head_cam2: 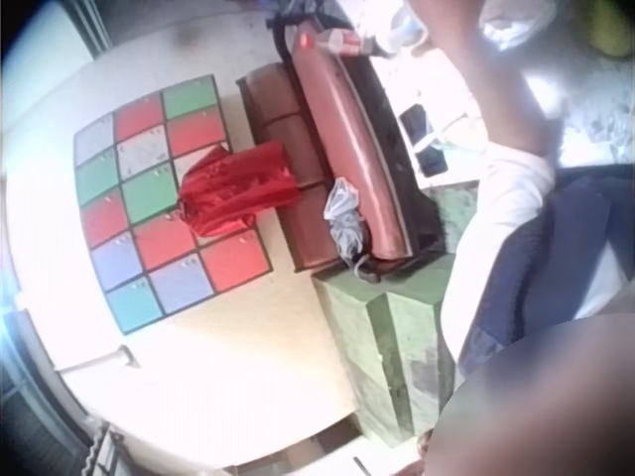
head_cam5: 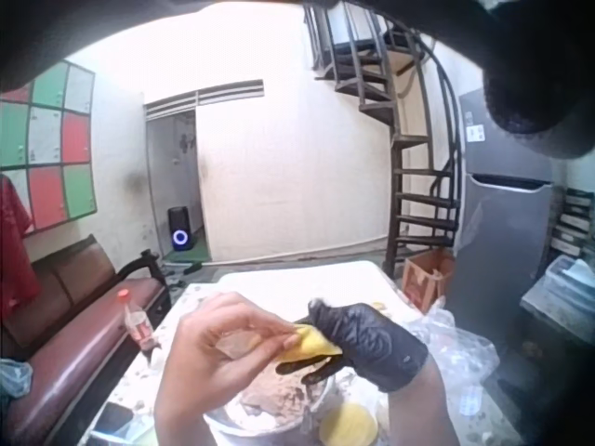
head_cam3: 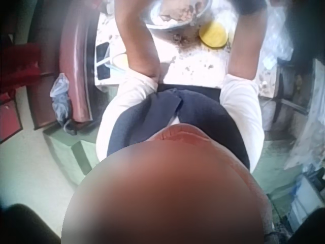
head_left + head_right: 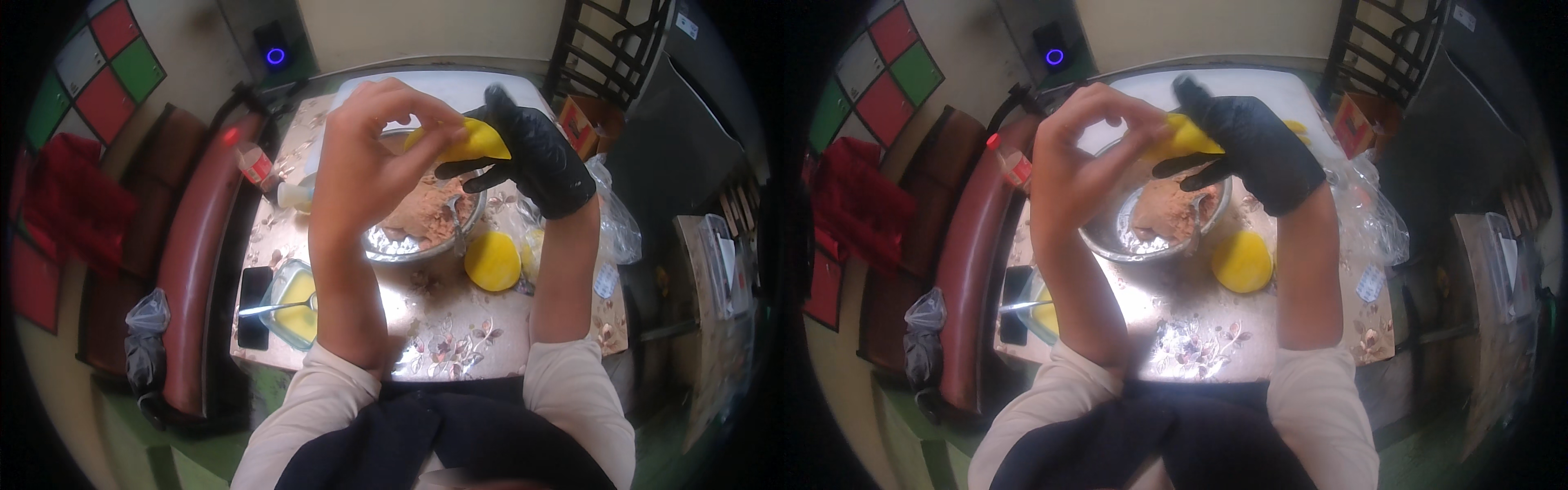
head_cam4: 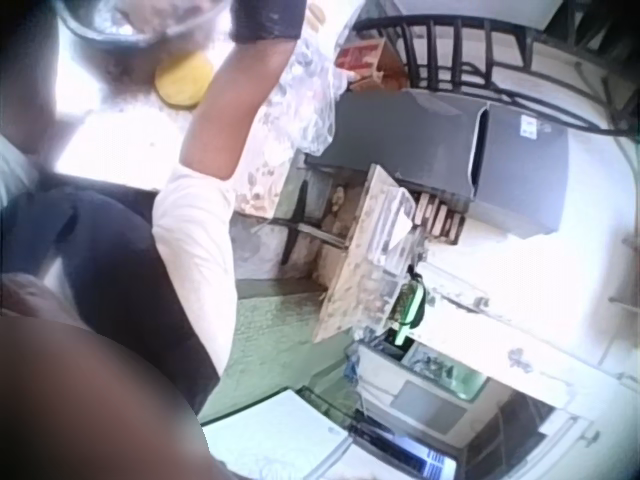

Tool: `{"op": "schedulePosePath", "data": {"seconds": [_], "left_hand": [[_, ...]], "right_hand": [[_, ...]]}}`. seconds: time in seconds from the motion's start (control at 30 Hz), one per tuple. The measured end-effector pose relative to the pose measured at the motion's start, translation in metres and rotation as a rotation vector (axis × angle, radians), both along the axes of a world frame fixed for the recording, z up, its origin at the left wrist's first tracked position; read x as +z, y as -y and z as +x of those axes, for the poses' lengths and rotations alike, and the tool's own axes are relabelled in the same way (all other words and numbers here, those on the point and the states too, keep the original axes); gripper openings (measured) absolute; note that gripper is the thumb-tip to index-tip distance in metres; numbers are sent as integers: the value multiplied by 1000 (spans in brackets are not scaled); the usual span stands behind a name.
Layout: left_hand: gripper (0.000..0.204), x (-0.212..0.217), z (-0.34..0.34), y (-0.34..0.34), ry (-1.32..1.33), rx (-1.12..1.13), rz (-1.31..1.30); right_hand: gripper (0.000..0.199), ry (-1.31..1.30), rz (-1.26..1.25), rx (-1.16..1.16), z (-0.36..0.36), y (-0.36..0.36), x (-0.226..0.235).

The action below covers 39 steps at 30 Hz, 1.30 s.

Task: The person fills yellow dumpling wrappers with a meat mixture from a metal bowl, then folds and pleats the edges to seal them. The finished dumpling is placed on the table.

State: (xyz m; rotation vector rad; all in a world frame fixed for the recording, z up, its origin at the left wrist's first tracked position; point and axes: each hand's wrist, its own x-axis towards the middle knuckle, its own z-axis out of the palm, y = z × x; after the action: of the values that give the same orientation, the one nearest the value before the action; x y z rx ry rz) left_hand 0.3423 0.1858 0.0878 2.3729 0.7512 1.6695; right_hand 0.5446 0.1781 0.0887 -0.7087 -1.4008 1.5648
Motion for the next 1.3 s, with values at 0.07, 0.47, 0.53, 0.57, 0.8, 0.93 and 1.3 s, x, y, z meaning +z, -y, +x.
{"op": "schedulePosePath", "data": {"seconds": [0.07,0.47,0.53,0.57,0.8,0.93,1.3], "left_hand": [[11,0,-1,1,10,6,4],[31,4,-2,12,312,-180,-475],[34,7,-9,14,230,-257,-503],[33,7,-10,14,221,-257,-503],[32,4,-11,13,178,-218,-480],[31,6,-13,16,162,-181,-529],[25,6,-9,17,203,-184,-589]], "right_hand": [[40,147,141,-76,-5,4,1],[33,134,170,-283,-5,15,5],[31,140,189,-262,-1,16,7],[30,144,207,-258,0,16,8],[28,150,204,-335,-5,19,7],[29,127,256,-390,-9,21,5],[27,49,289,-498,-11,17,5]]}}
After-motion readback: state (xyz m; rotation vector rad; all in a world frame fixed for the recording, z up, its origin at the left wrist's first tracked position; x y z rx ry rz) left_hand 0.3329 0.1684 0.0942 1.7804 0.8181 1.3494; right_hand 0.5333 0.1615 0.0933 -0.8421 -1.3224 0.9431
